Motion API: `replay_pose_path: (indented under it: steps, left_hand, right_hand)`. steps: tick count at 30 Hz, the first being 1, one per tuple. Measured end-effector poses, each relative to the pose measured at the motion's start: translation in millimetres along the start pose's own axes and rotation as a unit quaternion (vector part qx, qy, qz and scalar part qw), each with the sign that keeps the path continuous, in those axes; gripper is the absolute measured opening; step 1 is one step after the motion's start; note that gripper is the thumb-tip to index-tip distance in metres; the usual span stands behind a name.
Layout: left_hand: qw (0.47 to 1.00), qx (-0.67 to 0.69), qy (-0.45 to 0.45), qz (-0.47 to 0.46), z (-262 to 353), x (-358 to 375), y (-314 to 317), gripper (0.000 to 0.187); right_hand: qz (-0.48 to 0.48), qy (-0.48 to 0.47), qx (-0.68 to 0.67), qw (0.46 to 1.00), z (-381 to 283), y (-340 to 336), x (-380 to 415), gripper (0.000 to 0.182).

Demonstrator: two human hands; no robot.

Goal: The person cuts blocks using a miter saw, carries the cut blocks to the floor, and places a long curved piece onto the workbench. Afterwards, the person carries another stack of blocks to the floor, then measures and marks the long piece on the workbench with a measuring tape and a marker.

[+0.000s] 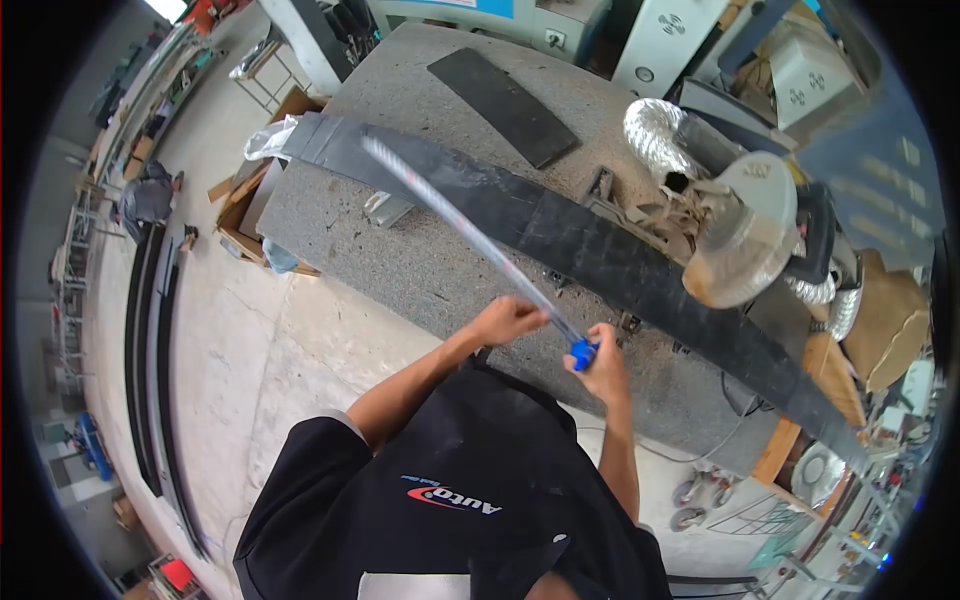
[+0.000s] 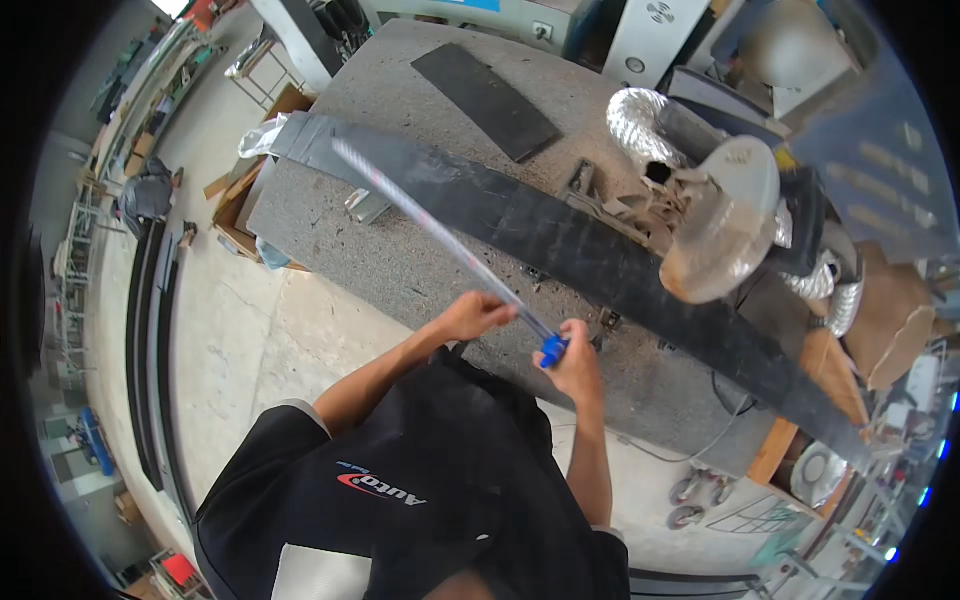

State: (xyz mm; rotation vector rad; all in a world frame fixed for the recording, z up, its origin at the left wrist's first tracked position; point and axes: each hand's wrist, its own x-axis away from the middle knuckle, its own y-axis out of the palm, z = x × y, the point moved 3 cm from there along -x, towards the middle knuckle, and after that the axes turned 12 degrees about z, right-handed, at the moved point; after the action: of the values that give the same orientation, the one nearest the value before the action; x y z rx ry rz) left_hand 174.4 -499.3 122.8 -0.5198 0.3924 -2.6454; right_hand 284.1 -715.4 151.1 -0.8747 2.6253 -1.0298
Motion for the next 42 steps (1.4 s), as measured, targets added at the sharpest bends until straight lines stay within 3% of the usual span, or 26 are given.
replay_pose_path:
  steps: [1, 3, 5, 6, 7, 8, 11, 13, 14, 17, 21, 27, 28, 31, 33, 35, 36, 37, 39, 42]
  left_hand:
    - [0.977, -0.182, 0.040, -0.106, -1.8, 10.5, 6.9, 0.045]
    - [0.938, -0.278, 0.046, -0.201, -40.4, 36.8, 5.5, 0.055]
    - [0.859, -0.448, -0.029, -0.244, -64.3, 58.6, -9.7, 0.055]
    - [0.863, -0.427, -0.092, -0.255, -64.6, 68.7, -21.2, 0.059]
    - [0.864, -0.402, -0.154, -0.263, -64.7, 76.6, -33.0, 0.062]
    - [0.858, -0.411, -0.156, -0.267, -68.4, 83.4, -45.6, 0.062]
    - [0.897, -0.383, -0.136, -0.173, -60.0, 99.0, -65.6, 0.062]
    - [0.895, -0.426, -0.071, -0.112, -66.9, 101.5, -70.0, 0.053]
    - [0.910, -0.391, -0.120, -0.074, -60.8, 102.1, -70.9, 0.050]
    - [0.949, -0.296, -0.107, -0.012, -63.6, 103.2, -65.0, 0.048]
    - [0.955, -0.263, -0.117, -0.073, -69.4, 95.9, -67.2, 0.052]
    - [0.968, -0.214, -0.101, -0.079, -128.7, 63.2, -125.8, 0.051]
    - [0.972, -0.194, -0.104, -0.079, -145.3, 54.6, -139.7, 0.050]
    - [0.974, -0.217, -0.050, -0.033, -171.8, 31.5, -189.0, 0.046]
    - [0.977, -0.203, -0.048, -0.039, -179.4, 11.2, -225.4, 0.048]
    - [0.978, -0.184, -0.098, -0.021, -185.3, -2.3, -262.1, 0.052]
    - [0.985, -0.094, -0.124, -0.078, -189.4, -15.5, -276.1, 0.051]
    - [0.984, -0.095, -0.122, -0.088, -191.8, -26.2, -289.7, 0.051]
    - [0.992, 0.073, -0.094, -0.051, -148.4, -50.7, -329.1, 0.048]
    - [0.987, 0.146, -0.065, -0.034, -124.4, -109.4, -379.8, 0.046]
  right_hand:
    - [0.005, 0.005, -0.011, 1.000, 5.1, 7.9, 7.6, 0.066]
    - [0.029, 0.020, -0.044, 0.998, 16.2, 29.2, 14.0, 0.068]
    - [-0.012, 0.082, -0.053, 0.995, 22.5, 39.4, 22.5, 0.070]
    - [-0.021, 0.069, -0.041, 0.997, 24.7, 45.3, 26.8, 0.070]
    - [-0.030, 0.056, -0.025, 0.998, 27.8, 51.4, 30.5, 0.071]
    - [-0.026, 0.039, -0.029, 0.998, 33.2, 58.5, 33.8, 0.072]
    - [-0.064, 0.053, -0.003, 0.997, 40.0, 66.1, 35.9, 0.074]
    - [-0.066, 0.017, 0.001, 0.998, 38.8, 64.2, 33.0, 0.073]
    - [-0.065, 0.009, 0.021, 0.998, 37.6, 64.8, 30.5, 0.072]
    - [-0.067, 0.000, 0.049, 0.997, 33.8, 69.2, 20.1, 0.069]
    - [0.007, -0.057, 0.090, 0.994, 30.9, 78.6, 3.7, 0.058]
    - [0.073, -0.028, 0.052, 0.996, 18.3, 95.8, -26.7, 0.036]
    - [0.114, -0.035, 0.014, 0.993, 8.3, 100.2, -34.1, 0.025]
    - [0.148, 0.037, 0.025, 0.988, -65.5, 101.1, -63.1, 0.022]
    - [0.188, 0.016, 0.039, 0.981, -97.7, 115.0, -93.4, 0.016]
    - [0.180, 0.007, -0.149, 0.972, -127.7, 128.9, -127.3, 0.016]
    - [0.152, -0.006, -0.172, 0.973, -136.5, 133.2, -148.2, 0.021]
    - [0.158, -0.018, -0.147, 0.976, -145.5, 135.2, -166.9, 0.022]
    - [0.142, 0.044, -0.237, 0.960, -154.5, 142.5, -203.4, 0.024]
    - [0.144, 0.144, -0.289, 0.935, -143.4, 153.9, -251.1, 0.023]
